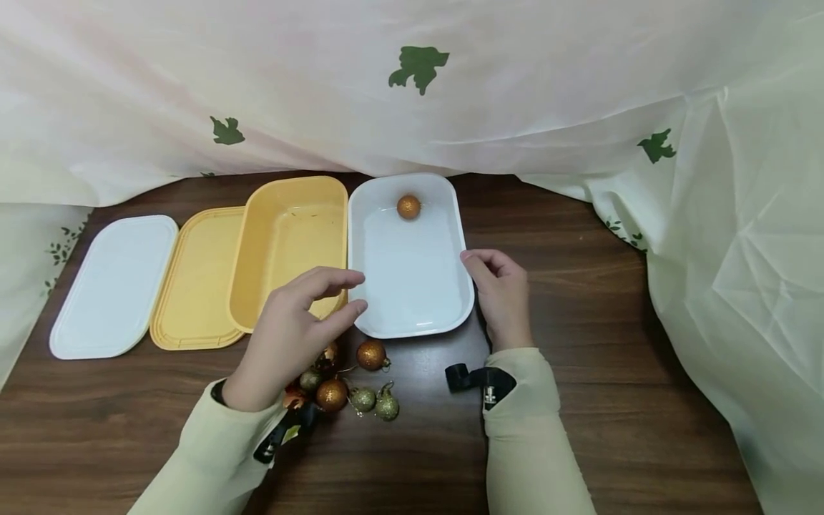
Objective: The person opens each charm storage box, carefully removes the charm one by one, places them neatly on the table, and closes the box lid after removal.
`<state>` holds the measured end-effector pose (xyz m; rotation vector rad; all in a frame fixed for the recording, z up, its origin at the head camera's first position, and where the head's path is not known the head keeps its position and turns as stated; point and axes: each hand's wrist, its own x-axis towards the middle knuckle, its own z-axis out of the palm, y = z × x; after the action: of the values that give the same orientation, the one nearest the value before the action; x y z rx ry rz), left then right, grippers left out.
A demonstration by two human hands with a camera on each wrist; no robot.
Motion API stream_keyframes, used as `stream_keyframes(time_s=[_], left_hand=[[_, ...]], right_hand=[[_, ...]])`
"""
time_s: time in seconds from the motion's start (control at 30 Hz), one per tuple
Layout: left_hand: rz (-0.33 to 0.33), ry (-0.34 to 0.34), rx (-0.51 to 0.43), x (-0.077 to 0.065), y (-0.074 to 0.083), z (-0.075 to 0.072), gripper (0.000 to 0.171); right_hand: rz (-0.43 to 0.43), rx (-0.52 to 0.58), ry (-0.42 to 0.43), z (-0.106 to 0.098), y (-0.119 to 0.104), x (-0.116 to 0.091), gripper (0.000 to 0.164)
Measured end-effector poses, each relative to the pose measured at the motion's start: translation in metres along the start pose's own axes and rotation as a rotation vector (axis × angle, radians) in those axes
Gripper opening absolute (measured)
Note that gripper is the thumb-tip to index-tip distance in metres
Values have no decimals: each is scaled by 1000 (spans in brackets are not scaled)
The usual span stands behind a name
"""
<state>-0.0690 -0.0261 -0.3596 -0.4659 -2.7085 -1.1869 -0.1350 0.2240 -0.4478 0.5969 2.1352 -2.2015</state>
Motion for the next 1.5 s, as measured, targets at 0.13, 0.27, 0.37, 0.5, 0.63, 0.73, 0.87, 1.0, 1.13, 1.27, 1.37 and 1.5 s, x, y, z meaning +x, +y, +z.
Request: stream_keyframes(time_s=[0.13,0.27,0.37,0.5,0.63,0.73,0.87,1.0,1.13,1.27,1.37,1.5], left_hand=[[-21,19,-18,13,0,4,24],[-30,27,-15,26,0,7,23],[-46,19,-19,35,2,9,23],[-77,-7,-30,46,4,12,24],[-106,-36,-36,58,2,18,25],[-125,-49,-66,67,-1,23,24],[-158,-60,-132,78,-5,32,24],[-189,-64,-189,88,-5,37,24],[-207,-65,-209,98,-5,41,24],[-231,-70,-219,106,-7,45,24],[-245,-70,-227,112,-11,48,23],[-261,-77,-229,119,-15,53,25]], right_hand=[[-8,4,-1,0,0,0,18],[-13,-7,-4,0,0,-1,18],[-17,-13,-7,0,-1,-1,19],[-16,-14,-11,0,-1,-1,20],[-18,-11,-16,0,-1,-1,21],[-19,-10,-17,-1,0,0,21],[-23,-8,-14,-1,1,0,18],[-29,-5,-14,-1,1,1,19],[-29,-9,-13,-1,0,1,23],[-24,-11,-14,-2,0,1,22],[-24,-7,-20,-2,0,1,21],[-27,-6,-23,-2,1,2,21]])
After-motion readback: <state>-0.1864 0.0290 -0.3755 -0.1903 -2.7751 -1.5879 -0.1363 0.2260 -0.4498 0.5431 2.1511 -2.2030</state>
